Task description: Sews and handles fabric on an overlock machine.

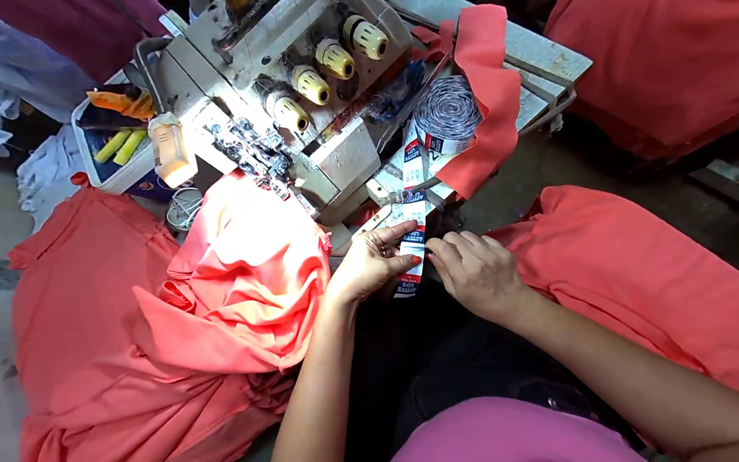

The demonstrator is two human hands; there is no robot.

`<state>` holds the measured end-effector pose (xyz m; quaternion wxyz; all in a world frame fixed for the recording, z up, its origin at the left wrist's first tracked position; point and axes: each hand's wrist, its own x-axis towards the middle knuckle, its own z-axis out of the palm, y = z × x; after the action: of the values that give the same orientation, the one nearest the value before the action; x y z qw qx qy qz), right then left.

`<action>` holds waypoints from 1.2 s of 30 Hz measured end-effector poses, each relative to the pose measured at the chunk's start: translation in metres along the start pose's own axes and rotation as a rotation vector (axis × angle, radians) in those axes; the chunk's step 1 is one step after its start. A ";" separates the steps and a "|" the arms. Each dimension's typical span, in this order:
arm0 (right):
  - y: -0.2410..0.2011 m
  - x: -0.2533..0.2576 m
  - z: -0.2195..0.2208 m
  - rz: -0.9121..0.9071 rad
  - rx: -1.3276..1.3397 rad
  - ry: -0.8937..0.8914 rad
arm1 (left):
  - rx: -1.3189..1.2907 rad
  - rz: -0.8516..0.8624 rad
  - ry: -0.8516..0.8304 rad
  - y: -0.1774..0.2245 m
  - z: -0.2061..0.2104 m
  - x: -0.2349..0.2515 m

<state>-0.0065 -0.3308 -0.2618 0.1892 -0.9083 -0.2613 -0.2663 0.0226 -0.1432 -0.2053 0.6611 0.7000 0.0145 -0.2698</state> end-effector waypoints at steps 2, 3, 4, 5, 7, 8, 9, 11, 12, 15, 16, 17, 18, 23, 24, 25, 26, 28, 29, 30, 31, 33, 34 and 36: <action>-0.001 0.001 0.000 0.002 -0.013 0.000 | 0.000 -0.003 0.002 0.000 0.000 0.001; -0.002 0.002 -0.002 0.007 -0.016 -0.019 | 0.003 -0.005 0.003 0.000 0.000 0.001; -0.004 0.003 -0.005 0.012 -0.020 -0.050 | 0.008 -0.004 0.000 -0.001 -0.001 0.001; -0.004 0.004 -0.007 0.016 -0.022 -0.071 | 0.016 -0.001 -0.005 -0.001 -0.001 0.001; -0.003 0.002 -0.002 0.009 -0.019 -0.054 | 0.028 0.009 -0.013 -0.001 -0.002 0.001; -0.002 0.001 0.001 0.003 -0.019 -0.042 | 0.028 0.009 -0.011 -0.001 -0.002 0.001; -0.002 0.001 0.002 -0.002 -0.026 -0.040 | 0.031 0.009 -0.015 -0.001 -0.002 0.001; -0.002 0.001 0.002 -0.005 -0.040 -0.051 | 0.031 0.012 -0.031 -0.001 -0.002 0.002; -0.002 0.001 0.002 -0.004 -0.041 -0.055 | 0.023 0.013 -0.041 -0.002 -0.002 0.003; -0.002 0.001 0.001 0.093 0.090 -0.048 | 0.070 0.018 -0.040 -0.001 -0.001 -0.001; -0.003 0.000 0.000 0.183 0.214 -0.038 | 0.132 0.030 0.005 0.000 0.000 -0.007; -0.005 -0.002 -0.003 0.295 0.402 -0.022 | 0.187 0.064 0.083 0.001 0.002 -0.015; -0.009 -0.002 -0.004 0.405 0.655 -0.015 | 0.187 0.131 0.192 0.001 0.005 -0.024; -0.053 0.017 -0.008 0.690 1.738 -0.167 | -0.463 0.523 0.504 0.001 0.019 -0.053; -0.060 0.025 -0.009 0.738 1.811 -0.171 | -0.552 0.540 0.526 0.002 0.018 -0.057; -0.064 0.033 -0.010 0.761 1.836 -0.168 | -0.602 0.549 0.553 0.002 0.016 -0.062; -0.066 0.041 -0.011 0.768 1.827 -0.154 | -0.617 0.557 0.577 0.000 0.013 -0.068; -0.063 0.053 -0.012 0.665 1.687 -0.106 | -0.526 0.593 0.619 -0.007 0.005 -0.079; -0.060 0.057 -0.011 0.528 1.539 -0.090 | -0.411 0.622 0.620 -0.011 0.000 -0.084; -0.056 0.061 -0.012 0.363 1.361 -0.092 | -0.263 0.649 0.605 -0.014 -0.005 -0.089; -0.054 0.066 -0.013 0.211 1.210 -0.095 | -0.116 0.661 0.578 -0.016 -0.010 -0.095; -0.056 0.073 -0.017 0.015 1.047 -0.114 | 0.091 0.698 0.524 -0.014 -0.016 -0.101; -0.060 0.076 -0.019 -0.031 1.038 -0.115 | 0.156 0.742 0.538 -0.012 -0.018 -0.101; -0.069 0.080 -0.024 -0.015 1.147 -0.094 | 0.230 0.830 0.605 -0.006 -0.022 -0.102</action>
<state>0.0024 -0.2574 -0.1824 0.6378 -0.6695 -0.3784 -0.0427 -0.0585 -0.0879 -0.1710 0.5974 0.7615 -0.1033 0.2293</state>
